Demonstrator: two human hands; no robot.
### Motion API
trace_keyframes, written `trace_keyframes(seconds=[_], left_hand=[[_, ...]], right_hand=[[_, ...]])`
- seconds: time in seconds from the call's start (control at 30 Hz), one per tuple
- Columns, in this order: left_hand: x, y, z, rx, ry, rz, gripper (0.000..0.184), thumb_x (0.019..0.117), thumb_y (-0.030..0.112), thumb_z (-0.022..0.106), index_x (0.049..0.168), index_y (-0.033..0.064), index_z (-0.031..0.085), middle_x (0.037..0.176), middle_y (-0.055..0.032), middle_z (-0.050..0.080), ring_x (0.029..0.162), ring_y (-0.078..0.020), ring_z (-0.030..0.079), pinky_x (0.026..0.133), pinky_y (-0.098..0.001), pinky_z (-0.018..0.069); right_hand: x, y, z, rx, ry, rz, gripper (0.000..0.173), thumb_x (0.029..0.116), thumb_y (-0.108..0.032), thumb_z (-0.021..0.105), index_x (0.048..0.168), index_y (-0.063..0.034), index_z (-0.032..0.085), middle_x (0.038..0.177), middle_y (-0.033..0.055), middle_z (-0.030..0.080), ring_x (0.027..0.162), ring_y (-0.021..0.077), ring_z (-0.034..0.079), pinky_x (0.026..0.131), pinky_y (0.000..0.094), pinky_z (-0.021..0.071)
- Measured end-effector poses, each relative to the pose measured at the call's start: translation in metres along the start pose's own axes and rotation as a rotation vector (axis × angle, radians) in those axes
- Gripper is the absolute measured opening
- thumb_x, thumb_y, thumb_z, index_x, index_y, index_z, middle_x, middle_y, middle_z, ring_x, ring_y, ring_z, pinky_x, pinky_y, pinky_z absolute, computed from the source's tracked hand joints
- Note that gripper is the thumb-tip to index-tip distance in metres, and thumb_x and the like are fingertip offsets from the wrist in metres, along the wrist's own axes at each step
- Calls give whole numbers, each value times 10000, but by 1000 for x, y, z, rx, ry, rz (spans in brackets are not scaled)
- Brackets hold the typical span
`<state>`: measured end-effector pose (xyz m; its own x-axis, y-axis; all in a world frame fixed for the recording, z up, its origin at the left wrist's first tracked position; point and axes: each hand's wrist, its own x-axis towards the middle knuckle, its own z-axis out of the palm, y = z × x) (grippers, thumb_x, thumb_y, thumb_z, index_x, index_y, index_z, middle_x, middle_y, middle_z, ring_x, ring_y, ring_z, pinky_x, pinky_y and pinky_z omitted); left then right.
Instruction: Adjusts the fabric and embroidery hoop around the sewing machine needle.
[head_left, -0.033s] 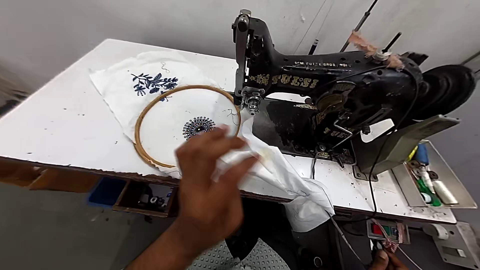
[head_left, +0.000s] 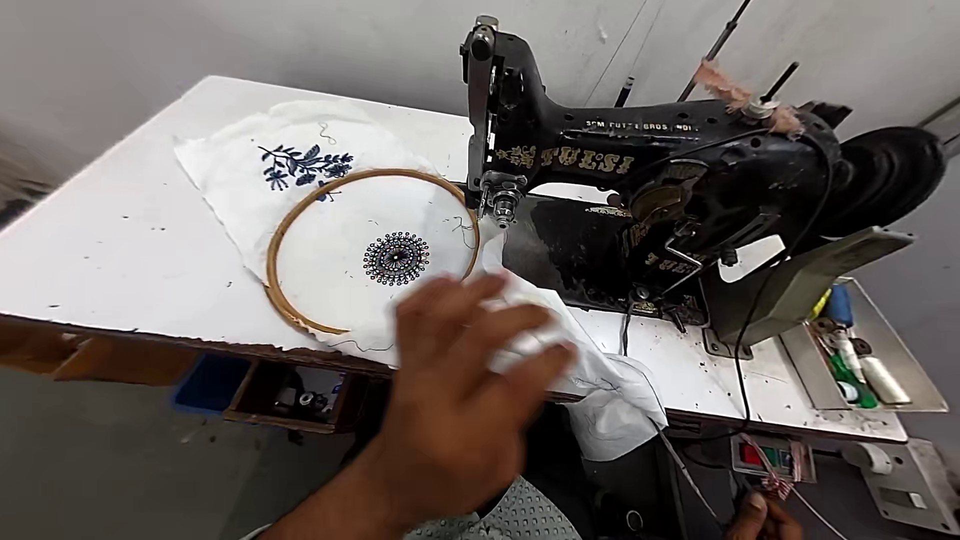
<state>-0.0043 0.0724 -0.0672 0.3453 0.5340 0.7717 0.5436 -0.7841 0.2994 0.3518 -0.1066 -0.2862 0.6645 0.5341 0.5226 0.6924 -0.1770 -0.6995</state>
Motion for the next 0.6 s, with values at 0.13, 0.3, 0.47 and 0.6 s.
trace_keyframes(seconds=[0.13,0.3,0.47,0.6], left_hand=[[16,39,63,-9,-440,263,317,1059,278,530,1343,217,658,1324,-9,676,1388,-247,525,1190,-630,300],[27,24,100,-127,-464,262,144,959,100,635,963,169,760,939,22,706,989,-175,664,1120,-557,375],[35,8,72,-529,-17,-155,187,1025,115,560,1010,39,730,984,-32,698,980,-117,641,967,-362,485],[23,4,58,-839,260,-426,149,1073,87,488,1066,54,634,1026,2,616,915,-44,622,793,-200,554]], right_hand=[[-19,-5,12,21,-108,84,289,1058,-117,521,984,149,608,729,45,595,670,-76,550,676,116,485],[-46,10,10,-31,-176,151,283,1043,-119,554,984,144,639,707,94,632,643,-2,585,654,178,515],[-60,49,10,329,-46,1030,340,1122,-269,374,864,-90,504,561,-77,430,421,30,390,433,203,397],[-51,57,20,337,-16,1165,365,1128,-333,372,868,-109,496,571,-67,422,420,40,375,417,204,374]])
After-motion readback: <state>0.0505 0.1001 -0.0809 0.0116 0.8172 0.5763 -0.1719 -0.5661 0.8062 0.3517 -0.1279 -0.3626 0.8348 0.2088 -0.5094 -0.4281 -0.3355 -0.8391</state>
